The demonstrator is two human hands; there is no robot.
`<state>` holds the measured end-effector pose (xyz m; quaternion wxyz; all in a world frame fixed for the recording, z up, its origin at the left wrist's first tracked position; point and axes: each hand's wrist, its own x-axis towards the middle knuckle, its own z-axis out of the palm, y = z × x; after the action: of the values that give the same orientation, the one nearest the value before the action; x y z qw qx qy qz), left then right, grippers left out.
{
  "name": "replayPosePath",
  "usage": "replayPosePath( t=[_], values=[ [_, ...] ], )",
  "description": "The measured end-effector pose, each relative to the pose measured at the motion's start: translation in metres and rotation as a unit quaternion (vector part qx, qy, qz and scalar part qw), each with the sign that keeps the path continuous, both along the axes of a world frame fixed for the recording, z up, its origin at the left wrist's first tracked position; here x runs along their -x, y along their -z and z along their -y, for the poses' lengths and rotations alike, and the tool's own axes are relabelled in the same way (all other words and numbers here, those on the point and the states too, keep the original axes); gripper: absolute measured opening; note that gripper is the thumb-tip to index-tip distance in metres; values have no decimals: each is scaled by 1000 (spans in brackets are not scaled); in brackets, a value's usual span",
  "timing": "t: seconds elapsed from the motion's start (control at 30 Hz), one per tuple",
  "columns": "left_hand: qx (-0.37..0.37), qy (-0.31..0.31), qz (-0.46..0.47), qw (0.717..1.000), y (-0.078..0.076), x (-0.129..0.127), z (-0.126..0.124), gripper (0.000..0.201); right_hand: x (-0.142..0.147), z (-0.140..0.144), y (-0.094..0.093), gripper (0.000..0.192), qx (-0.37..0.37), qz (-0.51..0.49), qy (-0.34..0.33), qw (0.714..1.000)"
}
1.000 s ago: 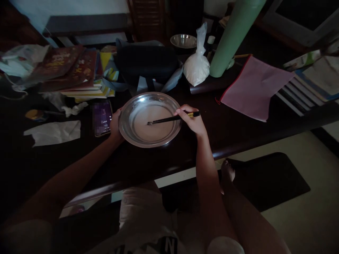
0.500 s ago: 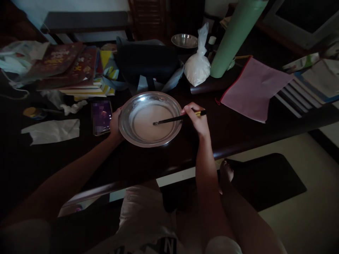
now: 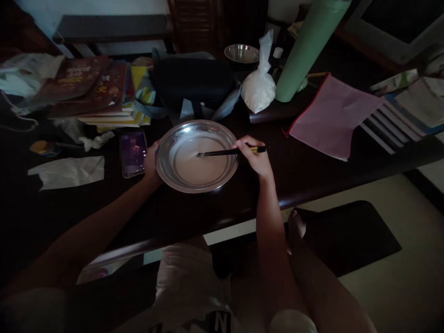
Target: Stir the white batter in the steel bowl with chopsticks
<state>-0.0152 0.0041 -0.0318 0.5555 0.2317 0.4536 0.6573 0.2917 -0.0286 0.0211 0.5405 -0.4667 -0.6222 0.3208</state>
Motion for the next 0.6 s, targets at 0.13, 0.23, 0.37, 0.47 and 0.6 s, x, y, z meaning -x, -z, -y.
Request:
replayPosePath(
  t=[0.13,0.23,0.37,0.47,0.6],
  values=[
    [5,-2,-16,1000,2,1,-1,17,0,0,0,49,22,-21,12,999],
    [0,-3,-9,1000,3,1,0,18,0,0,0,49,19,-1,-22,1000],
    [-13,0,-10,1000,3,0,1,15,-1,0,1,48,10,-21,28,999],
    [-1,-3,-2,1000,2,0,1,17,-1,0,2,47,20,-21,-3,1000],
    [-7,6,-8,1000,3,3,0,17,-2,-1,3,43,-6,-12,-7,1000]
  ],
)
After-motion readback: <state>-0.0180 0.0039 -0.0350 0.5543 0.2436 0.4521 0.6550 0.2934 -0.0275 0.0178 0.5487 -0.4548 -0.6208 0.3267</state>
